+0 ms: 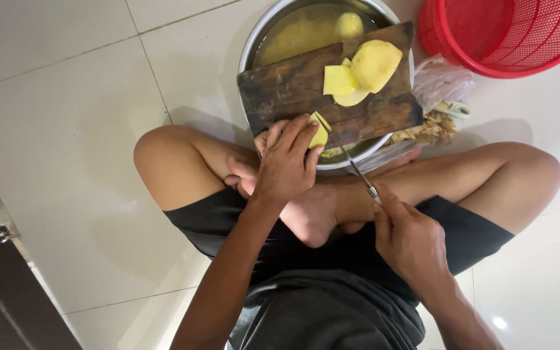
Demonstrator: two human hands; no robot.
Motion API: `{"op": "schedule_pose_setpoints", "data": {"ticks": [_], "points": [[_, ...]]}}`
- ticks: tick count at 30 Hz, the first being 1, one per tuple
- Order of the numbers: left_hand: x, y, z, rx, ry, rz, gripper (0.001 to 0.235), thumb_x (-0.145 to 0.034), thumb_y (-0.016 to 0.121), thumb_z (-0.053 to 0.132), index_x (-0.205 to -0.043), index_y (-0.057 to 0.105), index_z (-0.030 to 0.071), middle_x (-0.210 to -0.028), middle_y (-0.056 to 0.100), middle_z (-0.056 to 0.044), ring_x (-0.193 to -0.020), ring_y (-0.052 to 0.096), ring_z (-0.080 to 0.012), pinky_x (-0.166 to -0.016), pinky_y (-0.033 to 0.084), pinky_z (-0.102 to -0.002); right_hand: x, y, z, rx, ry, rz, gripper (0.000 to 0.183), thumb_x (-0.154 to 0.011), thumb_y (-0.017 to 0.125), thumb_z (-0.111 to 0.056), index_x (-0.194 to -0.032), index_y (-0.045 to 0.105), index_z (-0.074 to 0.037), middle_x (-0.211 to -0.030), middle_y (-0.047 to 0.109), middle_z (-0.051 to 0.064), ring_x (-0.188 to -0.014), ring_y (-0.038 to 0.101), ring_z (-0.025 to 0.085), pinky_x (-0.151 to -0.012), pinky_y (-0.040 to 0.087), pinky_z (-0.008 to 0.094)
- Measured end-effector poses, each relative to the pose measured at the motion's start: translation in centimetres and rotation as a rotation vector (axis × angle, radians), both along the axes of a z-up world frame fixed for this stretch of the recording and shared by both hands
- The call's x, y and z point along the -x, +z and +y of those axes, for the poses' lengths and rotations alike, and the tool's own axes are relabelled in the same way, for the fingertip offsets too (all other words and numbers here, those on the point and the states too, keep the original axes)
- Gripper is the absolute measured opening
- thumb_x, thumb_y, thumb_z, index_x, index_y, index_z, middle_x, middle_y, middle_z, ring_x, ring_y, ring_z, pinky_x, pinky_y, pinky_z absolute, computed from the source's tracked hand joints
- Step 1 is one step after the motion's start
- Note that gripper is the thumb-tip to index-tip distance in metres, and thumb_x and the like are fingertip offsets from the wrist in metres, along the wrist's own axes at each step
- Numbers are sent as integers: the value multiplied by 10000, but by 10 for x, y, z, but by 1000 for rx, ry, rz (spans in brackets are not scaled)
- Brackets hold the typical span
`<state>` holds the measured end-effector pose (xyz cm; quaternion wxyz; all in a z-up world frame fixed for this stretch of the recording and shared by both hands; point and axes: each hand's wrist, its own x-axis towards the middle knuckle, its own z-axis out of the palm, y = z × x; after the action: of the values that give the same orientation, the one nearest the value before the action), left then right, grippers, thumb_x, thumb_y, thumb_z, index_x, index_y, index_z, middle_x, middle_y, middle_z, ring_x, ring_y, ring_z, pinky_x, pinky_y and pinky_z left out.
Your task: A person sitting on the floor is slicing peeled potatoes into thin matchstick strips on a wooden cutting board using a knife.
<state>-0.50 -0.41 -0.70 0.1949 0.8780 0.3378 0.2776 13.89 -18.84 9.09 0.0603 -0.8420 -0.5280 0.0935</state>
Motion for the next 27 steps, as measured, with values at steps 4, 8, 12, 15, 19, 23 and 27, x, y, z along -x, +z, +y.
{"op": "schedule_pose_setpoints", "data": {"ticks": [4, 8, 12, 15, 19, 23, 27], "points": [[0, 0, -1, -15, 5, 9, 321, -981, 561, 336, -1193, 651, 112, -1271, 597, -41, -1149, 557, -244, -828, 319, -400, 10, -5, 8, -77, 10, -21, 307, -946, 621, -358, -1205, 722, -227, -735, 667, 31, -657, 688, 269, -556, 551, 378], [0, 5, 0, -11, 5, 17, 320, -974, 584, 331, -1197, 649, 110, -1281, 596, -46, -1151, 558, -246, -828, 323, -400, 17, -16, 15, -141, 46, -72, 308, -993, 552, -387, -1163, 725, -197, -746, 652, 33, -621, 670, 267, -549, 542, 368], [1, 8, -1, 10, -6, 11, 324, -976, 589, 313, -1214, 641, 98, -1288, 591, -63, -1155, 553, -253, -825, 327, -400, 18, -19, 17, -127, 62, -89, 313, -991, 561, -388, -1167, 729, -191, -764, 647, 29, -621, 662, 289, -534, 537, 380], [1, 6, 0, 22, -6, 23, 332, -974, 585, 323, -1211, 642, 99, -1304, 589, -56, -1161, 552, -251, -830, 322, -405, 15, -25, 15, -109, 68, -125, 355, -1001, 508, -401, -1260, 702, -255, -768, 641, -1, -602, 661, 253, -534, 546, 368], [0, 6, 1, 27, -11, 31, 323, -977, 579, 314, -1206, 645, 96, -1306, 591, -55, -1162, 552, -246, -827, 317, -402, 13, -23, 20, -95, 74, -143, 352, -994, 511, -412, -1251, 706, -271, -756, 627, -5, -588, 650, 256, -537, 542, 367], [1, -2, 0, 41, -16, 18, 322, -961, 601, 304, -1206, 646, 100, -1294, 599, -49, -1157, 559, -250, -836, 318, -402, 12, -52, 27, -94, 66, -91, 421, -976, 505, -437, -1365, 633, -342, -764, 660, -26, -617, 682, 258, -588, 569, 383], [2, 0, 0, 28, -13, 21, 316, -958, 611, 304, -1199, 651, 103, -1277, 605, -45, -1153, 560, -248, -838, 325, -398, 13, -81, 32, -162, 54, -129, 413, -968, 527, -422, -1365, 627, -366, -818, 687, -41, -616, 693, 220, -587, 572, 357]]}}
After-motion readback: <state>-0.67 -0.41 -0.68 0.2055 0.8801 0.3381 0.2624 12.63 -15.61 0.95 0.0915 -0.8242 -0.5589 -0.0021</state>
